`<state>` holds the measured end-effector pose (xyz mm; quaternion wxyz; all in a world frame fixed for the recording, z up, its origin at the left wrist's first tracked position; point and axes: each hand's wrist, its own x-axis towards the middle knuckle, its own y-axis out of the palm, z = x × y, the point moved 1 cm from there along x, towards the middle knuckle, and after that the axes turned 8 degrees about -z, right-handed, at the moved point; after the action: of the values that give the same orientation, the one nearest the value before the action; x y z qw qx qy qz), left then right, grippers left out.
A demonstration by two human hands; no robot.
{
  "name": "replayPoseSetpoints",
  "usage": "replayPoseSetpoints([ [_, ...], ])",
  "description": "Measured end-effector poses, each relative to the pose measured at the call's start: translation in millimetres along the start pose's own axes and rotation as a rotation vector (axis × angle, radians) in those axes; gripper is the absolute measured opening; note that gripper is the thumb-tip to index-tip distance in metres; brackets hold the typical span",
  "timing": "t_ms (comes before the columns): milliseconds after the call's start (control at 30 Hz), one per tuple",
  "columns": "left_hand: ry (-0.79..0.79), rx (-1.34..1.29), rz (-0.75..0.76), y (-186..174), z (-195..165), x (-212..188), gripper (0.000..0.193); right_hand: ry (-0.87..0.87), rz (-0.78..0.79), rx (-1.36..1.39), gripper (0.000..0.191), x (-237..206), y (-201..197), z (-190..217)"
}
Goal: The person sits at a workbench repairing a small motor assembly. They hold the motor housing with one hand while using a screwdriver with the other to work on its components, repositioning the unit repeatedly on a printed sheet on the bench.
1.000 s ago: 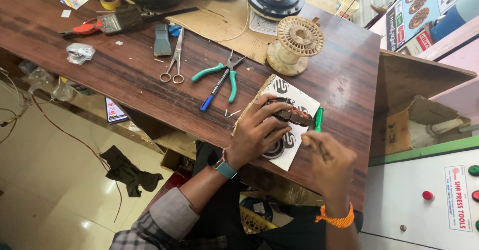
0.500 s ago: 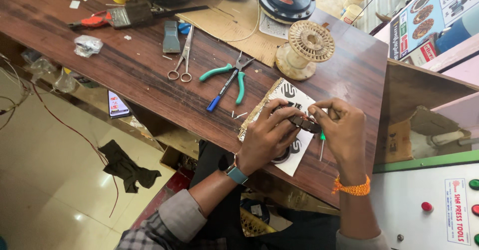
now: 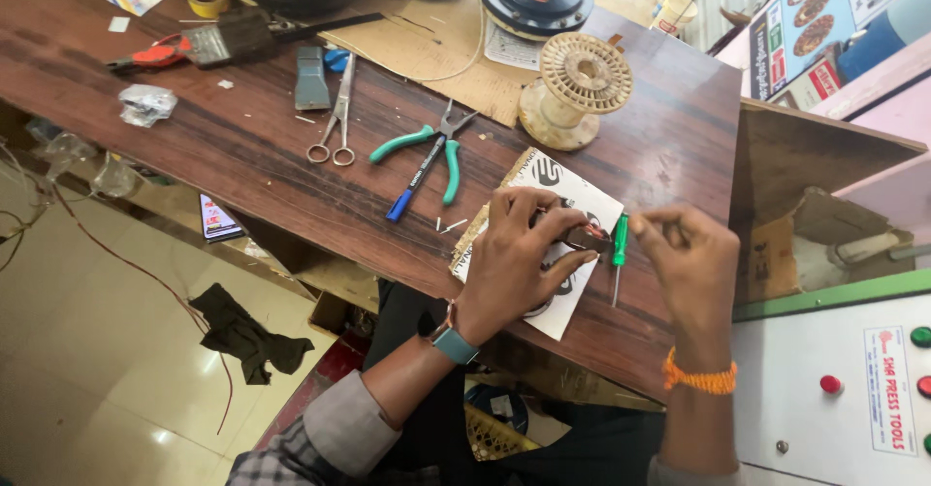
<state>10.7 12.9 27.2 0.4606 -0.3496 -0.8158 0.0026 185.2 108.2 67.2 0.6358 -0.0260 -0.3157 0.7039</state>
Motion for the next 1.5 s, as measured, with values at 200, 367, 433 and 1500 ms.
replayPoseSetpoints([
  [200, -0.049, -0.04, 0.022, 3, -3, 0, 0.039, 0.023, 0.009, -0.011, 0.008, -41, -2, -6],
  [367, -0.023, -0.02, 0.045, 0, -5, 3, 0.042, -0.22, 0.006, 0.06, 0.01, -48, 13, -16],
  [433, -0.017, 0.0, 0.061, -1, -6, 4, 0.043, -0.288, 0.007, 0.03, 0.01, -51, 19, -21],
  [1500, 0.2, -0.181, -0.109, -2, 21, -8, 0.023, -0.328, -0.064, -0.056, 0.01, -40, 19, 4],
])
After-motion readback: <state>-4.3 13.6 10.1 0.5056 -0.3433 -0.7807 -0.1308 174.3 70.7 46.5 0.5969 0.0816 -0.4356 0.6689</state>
